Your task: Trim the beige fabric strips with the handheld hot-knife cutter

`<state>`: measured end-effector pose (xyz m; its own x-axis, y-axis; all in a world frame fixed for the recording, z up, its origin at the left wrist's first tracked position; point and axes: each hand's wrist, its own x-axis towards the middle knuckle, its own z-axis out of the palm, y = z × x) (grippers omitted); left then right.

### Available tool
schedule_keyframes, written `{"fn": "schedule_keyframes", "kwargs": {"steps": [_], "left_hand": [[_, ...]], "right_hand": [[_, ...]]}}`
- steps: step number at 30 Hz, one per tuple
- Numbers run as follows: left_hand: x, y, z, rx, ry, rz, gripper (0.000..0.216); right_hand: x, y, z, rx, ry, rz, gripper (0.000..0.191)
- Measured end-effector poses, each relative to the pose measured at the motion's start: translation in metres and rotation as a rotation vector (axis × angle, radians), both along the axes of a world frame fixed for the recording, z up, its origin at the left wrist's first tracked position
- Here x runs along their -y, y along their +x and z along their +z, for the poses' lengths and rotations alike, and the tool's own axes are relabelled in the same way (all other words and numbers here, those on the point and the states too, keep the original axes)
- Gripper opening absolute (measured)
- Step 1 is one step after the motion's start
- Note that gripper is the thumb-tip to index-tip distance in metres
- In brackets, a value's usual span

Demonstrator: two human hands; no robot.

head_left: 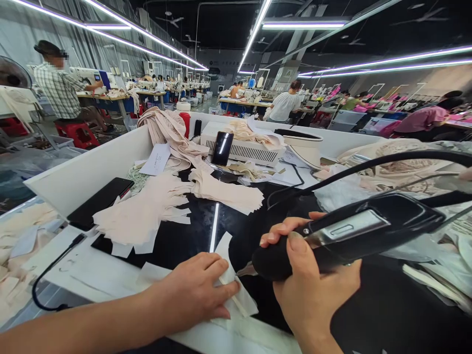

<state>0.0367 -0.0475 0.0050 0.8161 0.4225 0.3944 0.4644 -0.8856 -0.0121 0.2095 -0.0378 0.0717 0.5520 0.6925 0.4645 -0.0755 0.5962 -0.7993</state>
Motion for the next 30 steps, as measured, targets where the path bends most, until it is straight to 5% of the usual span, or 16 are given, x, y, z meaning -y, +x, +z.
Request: {"fn": "schedule_keyframes", "kwargs": {"steps": [11,16,21,30], "left_hand": [[0.000,-0.002,0.004,0.049,-0.101,0.004,0.044],[-0.025,-0.005,0.018,0.094,-0.123,-0.088,0.019],[-0.055,-0.005,0.016,0.070,-0.220,-0.233,0.026],[-0.059,-0.022,0.017,0.034,-0.313,-0.230,0.023]], "right_hand": [[-0.005,-0.005,0.000,0.049,-0.003,0.005,0.040],[-0.005,-0.004,-0.001,0.050,0.006,0.003,0.042],[-0.004,-0.003,-0.003,0.051,-0.016,0.008,0.044],[-0.001,-0.003,-0.002,0.043,-0.011,0.013,0.043]]}}
